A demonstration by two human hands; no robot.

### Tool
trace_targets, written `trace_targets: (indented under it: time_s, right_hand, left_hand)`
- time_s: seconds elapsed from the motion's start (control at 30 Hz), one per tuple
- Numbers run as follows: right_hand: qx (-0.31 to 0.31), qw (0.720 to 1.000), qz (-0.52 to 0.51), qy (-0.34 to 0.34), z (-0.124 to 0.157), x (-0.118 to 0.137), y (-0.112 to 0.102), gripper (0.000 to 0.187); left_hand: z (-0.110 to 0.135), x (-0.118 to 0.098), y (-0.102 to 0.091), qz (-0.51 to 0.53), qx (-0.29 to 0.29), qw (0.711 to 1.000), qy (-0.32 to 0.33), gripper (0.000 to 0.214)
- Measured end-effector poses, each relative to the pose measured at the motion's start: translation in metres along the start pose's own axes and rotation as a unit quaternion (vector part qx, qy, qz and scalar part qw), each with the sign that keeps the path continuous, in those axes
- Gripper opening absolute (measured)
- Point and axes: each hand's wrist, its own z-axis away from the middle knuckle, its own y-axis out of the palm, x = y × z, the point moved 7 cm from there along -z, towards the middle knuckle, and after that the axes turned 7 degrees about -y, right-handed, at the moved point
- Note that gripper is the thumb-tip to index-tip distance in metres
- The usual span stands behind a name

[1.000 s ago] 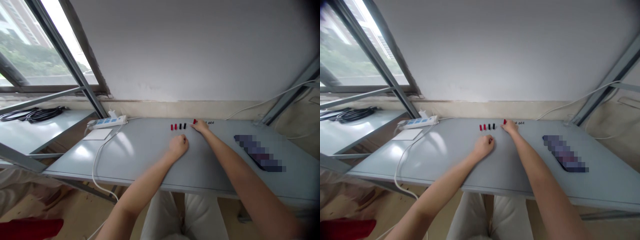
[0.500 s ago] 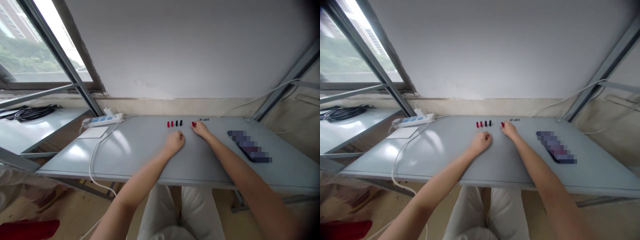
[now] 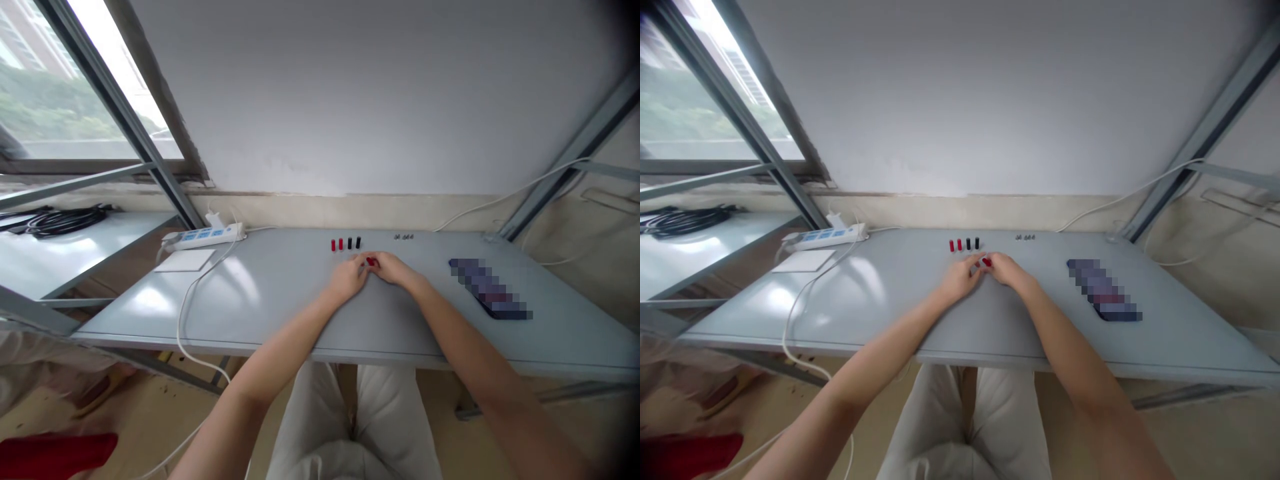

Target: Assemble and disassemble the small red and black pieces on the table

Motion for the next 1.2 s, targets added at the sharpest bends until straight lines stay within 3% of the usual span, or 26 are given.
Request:
trace_targets:
  time_s: [0.83,1.0,1.2]
  right_hand:
    - [-0.039,0.996,-0.027,-0.072,-0.002,0.016,-0.002,0.009]
    - [-0.06,0.996,-0.045,-0.047,0.002,0.007,-0.011,0.017]
    - [-0.1,0.994,-0.041,-0.02,0.007,-0.009,-0.028,0.011]
  left_hand:
    - [-0.008,0.016,-0.003,0.077,-0.051,0.995,-0.034,0.017]
    - [-0.014,0.029,-0.009,0.141,-0.09,0.982,-0.082,0.013]
    - [-0.018,0.046,-0.013,0.212,-0.112,0.96,-0.147,0.011]
